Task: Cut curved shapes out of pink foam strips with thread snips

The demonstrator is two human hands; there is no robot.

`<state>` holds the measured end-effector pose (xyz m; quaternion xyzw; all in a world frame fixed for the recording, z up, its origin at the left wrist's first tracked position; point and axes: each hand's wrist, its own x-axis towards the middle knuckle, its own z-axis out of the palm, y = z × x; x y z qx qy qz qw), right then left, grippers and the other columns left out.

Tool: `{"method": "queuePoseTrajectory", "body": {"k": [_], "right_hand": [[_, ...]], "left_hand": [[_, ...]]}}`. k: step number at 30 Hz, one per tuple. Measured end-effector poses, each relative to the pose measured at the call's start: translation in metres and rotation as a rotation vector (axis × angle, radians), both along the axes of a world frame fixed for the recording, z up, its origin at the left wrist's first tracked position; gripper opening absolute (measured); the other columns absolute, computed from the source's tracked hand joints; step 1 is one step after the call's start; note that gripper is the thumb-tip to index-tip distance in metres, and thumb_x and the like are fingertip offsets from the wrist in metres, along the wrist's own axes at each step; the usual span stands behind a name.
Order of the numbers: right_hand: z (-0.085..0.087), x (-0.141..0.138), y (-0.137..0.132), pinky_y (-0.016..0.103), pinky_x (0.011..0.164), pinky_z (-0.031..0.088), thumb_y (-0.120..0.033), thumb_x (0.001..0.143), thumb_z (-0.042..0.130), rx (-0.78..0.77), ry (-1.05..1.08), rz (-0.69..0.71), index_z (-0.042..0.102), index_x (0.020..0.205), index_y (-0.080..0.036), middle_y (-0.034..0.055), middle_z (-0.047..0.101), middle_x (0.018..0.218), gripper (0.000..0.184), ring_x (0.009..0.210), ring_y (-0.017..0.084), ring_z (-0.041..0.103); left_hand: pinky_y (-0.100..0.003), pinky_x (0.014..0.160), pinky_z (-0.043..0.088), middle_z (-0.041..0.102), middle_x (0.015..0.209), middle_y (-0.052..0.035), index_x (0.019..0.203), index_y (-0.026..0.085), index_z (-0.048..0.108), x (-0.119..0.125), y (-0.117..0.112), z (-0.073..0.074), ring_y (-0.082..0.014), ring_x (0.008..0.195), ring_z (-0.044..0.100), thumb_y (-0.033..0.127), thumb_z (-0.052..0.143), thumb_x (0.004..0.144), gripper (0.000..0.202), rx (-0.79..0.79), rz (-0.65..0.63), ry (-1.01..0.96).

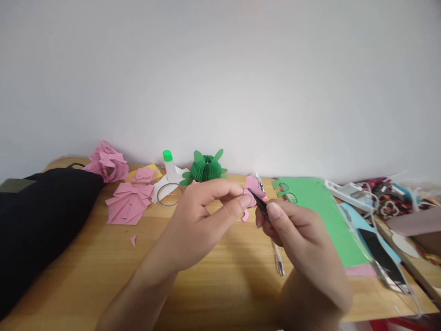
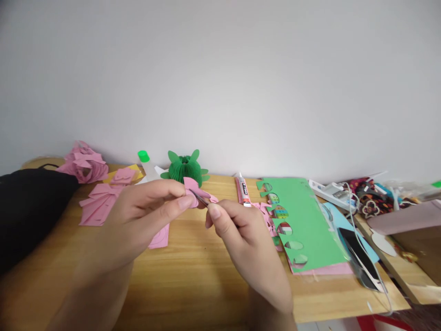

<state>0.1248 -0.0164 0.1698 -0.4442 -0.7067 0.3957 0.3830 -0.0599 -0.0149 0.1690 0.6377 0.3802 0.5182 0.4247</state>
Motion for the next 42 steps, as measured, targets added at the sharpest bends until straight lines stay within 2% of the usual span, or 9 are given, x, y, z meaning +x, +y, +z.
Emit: {"method": "queuePoseTrajectory", "body": {"k": [6, 11, 17, 22, 28, 35, 42], "right_hand": [[0.0002, 0.0003, 0.0000, 0.027, 0.046, 0.025, -0.051, 0.099, 0.047, -0.004, -0.018, 0.003, 0.058, 0.066, -0.019, -0.0034, 0.039, 0.055, 0.047, 0.050, 0.012, 0.032], [0.0017, -0.0007, -0.0005, 0.027, 0.046, 0.025, -0.050, 0.099, 0.047, 0.006, -0.018, 0.006, 0.058, 0.066, -0.019, -0.0037, 0.040, 0.055, 0.046, 0.049, 0.011, 0.032], [0.0027, -0.0003, 0.0008, 0.027, 0.046, 0.026, -0.049, 0.099, 0.047, 0.012, -0.023, 0.010, 0.058, 0.067, -0.019, -0.0040, 0.040, 0.055, 0.045, 0.049, 0.011, 0.032], [0.0020, 0.0005, 0.0014, 0.027, 0.045, 0.025, -0.050, 0.098, 0.048, 0.009, -0.040, 0.025, 0.058, 0.067, -0.019, -0.0042, 0.039, 0.054, 0.045, 0.048, 0.011, 0.031], [0.0049, 0.0007, 0.0032, 0.027, 0.045, 0.025, -0.049, 0.098, 0.048, 0.028, -0.057, 0.029, 0.058, 0.067, -0.020, -0.0045, 0.038, 0.053, 0.044, 0.048, 0.012, 0.032], [0.0045, 0.0035, 0.0018, 0.027, 0.046, 0.026, -0.047, 0.099, 0.047, 0.034, -0.090, 0.026, 0.058, 0.067, -0.019, -0.0047, 0.038, 0.053, 0.044, 0.048, 0.011, 0.032], [0.0074, 0.0026, 0.0026, 0.028, 0.046, 0.027, -0.052, 0.098, 0.046, 0.040, -0.124, 0.020, 0.058, 0.065, -0.020, -0.0038, 0.039, 0.053, 0.047, 0.048, 0.012, 0.035]], "left_hand": [[-0.031, 0.082, 0.054, 0.064, 0.070, 0.0011, 0.075, 0.021, 0.069, 0.0005, -0.0010, 0.0016, -0.0146, 0.074, 0.062, 0.024, 0.057, 0.093, 0.022, -0.035, -0.041, -0.056], [-0.030, 0.081, 0.054, 0.066, 0.072, 0.0002, 0.073, 0.020, 0.069, 0.0004, -0.0009, 0.0023, -0.0151, 0.076, 0.063, 0.026, 0.056, 0.094, 0.025, -0.041, -0.042, -0.049], [-0.024, 0.079, 0.052, 0.074, 0.085, 0.0004, 0.075, 0.021, 0.070, -0.0007, 0.0002, 0.0006, -0.0154, 0.090, 0.067, 0.025, 0.058, 0.093, 0.022, -0.004, -0.013, 0.001], [-0.023, 0.074, 0.052, 0.074, 0.079, 0.0012, 0.072, 0.020, 0.069, -0.0032, 0.0019, 0.0022, -0.0140, 0.082, 0.068, 0.023, 0.056, 0.093, 0.024, -0.006, -0.052, 0.057], [-0.025, 0.075, 0.053, 0.077, 0.084, 0.0008, 0.072, 0.021, 0.069, -0.0031, 0.0022, 0.0034, -0.0166, 0.089, 0.070, 0.022, 0.057, 0.092, 0.023, -0.007, -0.062, 0.057], [-0.024, 0.074, 0.053, 0.073, 0.075, 0.0020, 0.071, 0.021, 0.068, -0.0026, 0.0022, 0.0055, -0.0154, 0.085, 0.069, 0.020, 0.056, 0.092, 0.024, -0.009, -0.084, 0.037], [-0.026, 0.073, 0.052, 0.075, 0.081, 0.0005, 0.074, 0.021, 0.070, -0.0044, 0.0027, 0.0048, -0.0170, 0.087, 0.069, 0.022, 0.057, 0.092, 0.023, -0.040, -0.093, 0.042]]}}
